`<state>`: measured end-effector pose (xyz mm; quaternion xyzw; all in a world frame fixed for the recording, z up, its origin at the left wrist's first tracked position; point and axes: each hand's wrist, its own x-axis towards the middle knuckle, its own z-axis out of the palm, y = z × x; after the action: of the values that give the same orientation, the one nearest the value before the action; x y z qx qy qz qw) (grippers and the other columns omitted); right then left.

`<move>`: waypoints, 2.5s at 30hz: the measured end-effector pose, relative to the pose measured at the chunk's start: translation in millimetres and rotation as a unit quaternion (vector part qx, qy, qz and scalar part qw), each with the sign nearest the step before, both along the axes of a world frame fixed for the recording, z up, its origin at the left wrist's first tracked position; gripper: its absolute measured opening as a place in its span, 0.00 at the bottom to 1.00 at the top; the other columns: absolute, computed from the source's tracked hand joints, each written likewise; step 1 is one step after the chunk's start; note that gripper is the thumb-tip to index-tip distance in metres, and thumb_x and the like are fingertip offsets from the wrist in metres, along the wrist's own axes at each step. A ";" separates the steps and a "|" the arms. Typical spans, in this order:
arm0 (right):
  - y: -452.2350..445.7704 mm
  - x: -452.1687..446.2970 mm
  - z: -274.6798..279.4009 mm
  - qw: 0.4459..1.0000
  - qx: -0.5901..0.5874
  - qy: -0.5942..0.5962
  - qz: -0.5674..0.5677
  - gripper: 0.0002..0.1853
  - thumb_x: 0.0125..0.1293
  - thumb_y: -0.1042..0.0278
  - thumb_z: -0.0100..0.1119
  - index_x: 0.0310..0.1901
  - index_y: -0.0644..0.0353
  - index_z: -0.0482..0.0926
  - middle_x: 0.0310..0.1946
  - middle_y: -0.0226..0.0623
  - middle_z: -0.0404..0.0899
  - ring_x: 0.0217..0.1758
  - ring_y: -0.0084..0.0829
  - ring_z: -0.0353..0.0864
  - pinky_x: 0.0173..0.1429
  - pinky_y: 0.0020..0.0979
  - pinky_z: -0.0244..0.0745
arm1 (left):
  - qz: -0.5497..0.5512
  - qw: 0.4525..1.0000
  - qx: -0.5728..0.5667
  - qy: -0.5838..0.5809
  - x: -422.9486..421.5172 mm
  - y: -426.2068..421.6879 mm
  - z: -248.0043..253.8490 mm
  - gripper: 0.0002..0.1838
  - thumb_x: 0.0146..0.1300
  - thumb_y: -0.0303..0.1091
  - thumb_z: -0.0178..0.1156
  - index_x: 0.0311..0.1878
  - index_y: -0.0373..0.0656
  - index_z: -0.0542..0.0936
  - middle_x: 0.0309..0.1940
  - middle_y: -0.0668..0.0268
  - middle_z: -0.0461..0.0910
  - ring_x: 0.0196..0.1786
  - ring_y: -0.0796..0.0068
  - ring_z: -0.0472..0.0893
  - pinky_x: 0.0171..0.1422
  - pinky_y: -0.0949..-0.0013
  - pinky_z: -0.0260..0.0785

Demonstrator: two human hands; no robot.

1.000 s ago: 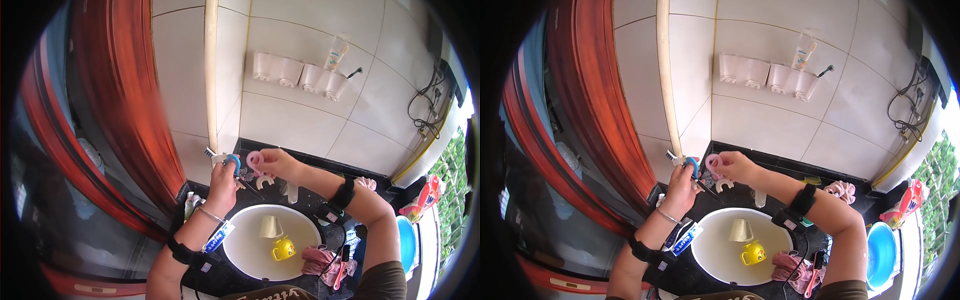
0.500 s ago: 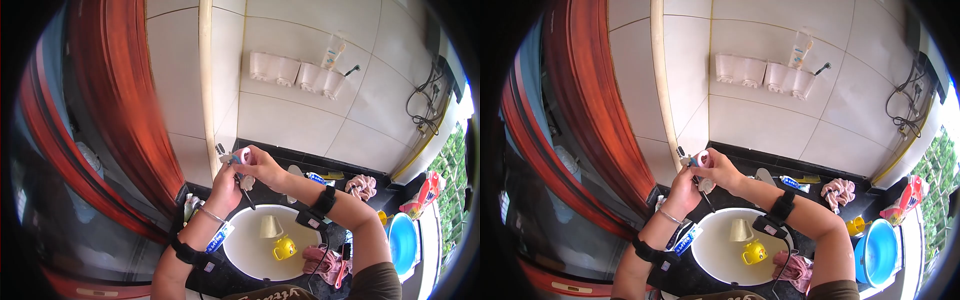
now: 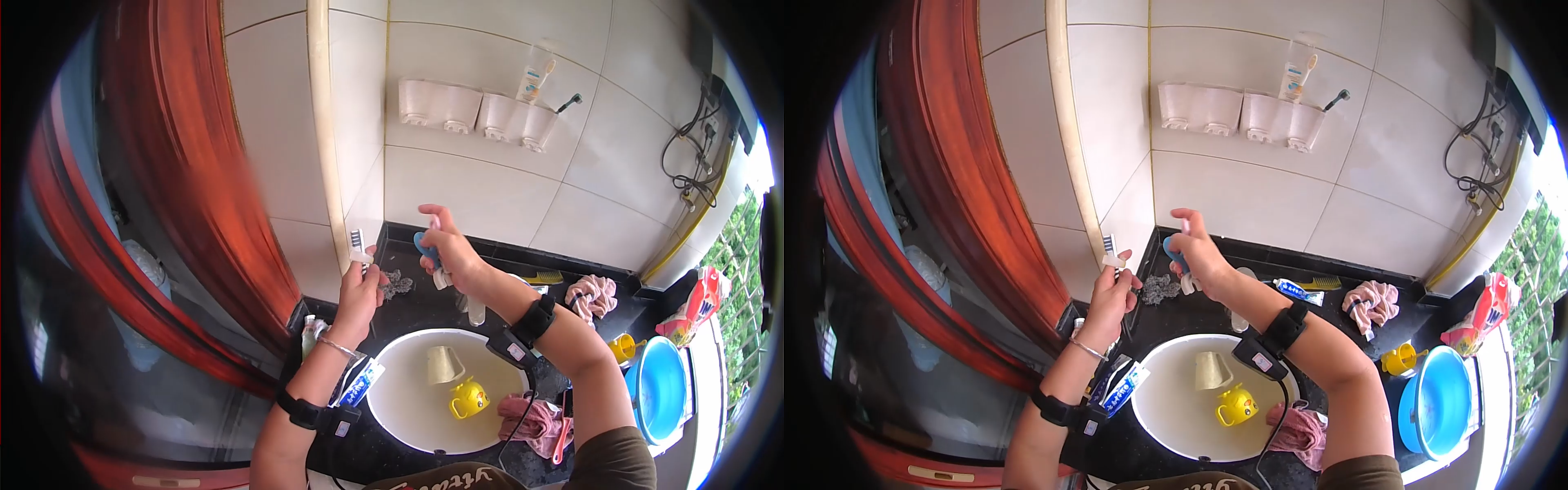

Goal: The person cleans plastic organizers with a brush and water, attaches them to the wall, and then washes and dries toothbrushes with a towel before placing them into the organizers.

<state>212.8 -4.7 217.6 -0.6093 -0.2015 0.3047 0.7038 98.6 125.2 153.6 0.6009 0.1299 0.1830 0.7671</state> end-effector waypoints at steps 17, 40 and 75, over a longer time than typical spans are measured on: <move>-40.3 -0.9 -24.0 0.938 -0.166 -0.211 0.218 0.06 0.63 0.63 0.52 0.34 0.54 0.71 0.25 0.24 0.69 0.27 0.16 0.69 0.28 0.20 0.68 | -0.063 0.984 -0.163 -0.033 -11.5 -0.8 0.5 0.29 0.58 0.26 0.46 0.65 0.42 0.59 0.38 0.67 0.65 0.27 0.78 0.66 0.33 0.73 0.62; -137.6 -57.5 -233.8 0.866 0.168 0.447 -0.150 0.14 0.69 0.62 0.45 0.52 0.57 0.65 0.42 0.41 0.69 0.47 0.38 0.72 0.51 0.42 0.69 | -0.183 0.917 -0.197 0.294 -3.8 -144.0 -159.5 0.18 0.56 0.51 0.61 0.40 0.52 0.68 0.24 0.72 0.69 0.22 0.78 0.68 0.23 0.72 0.59; -120.8 -20.8 -242.6 0.906 -0.353 -0.198 -0.124 0.17 0.65 0.55 0.45 0.37 0.60 0.79 0.28 0.46 0.80 0.34 0.45 0.80 0.40 0.40 0.74 | 0.054 0.982 -0.041 0.178 78.0 -151.1 -216.9 0.09 0.56 0.21 0.54 0.36 0.42 0.66 0.29 0.65 0.74 0.25 0.75 0.75 0.23 0.71 0.67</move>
<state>192.0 -125.5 -25.0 -0.8860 -0.1388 0.1395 0.4200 176.6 -25.9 -63.3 0.5836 0.3042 0.1089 0.7450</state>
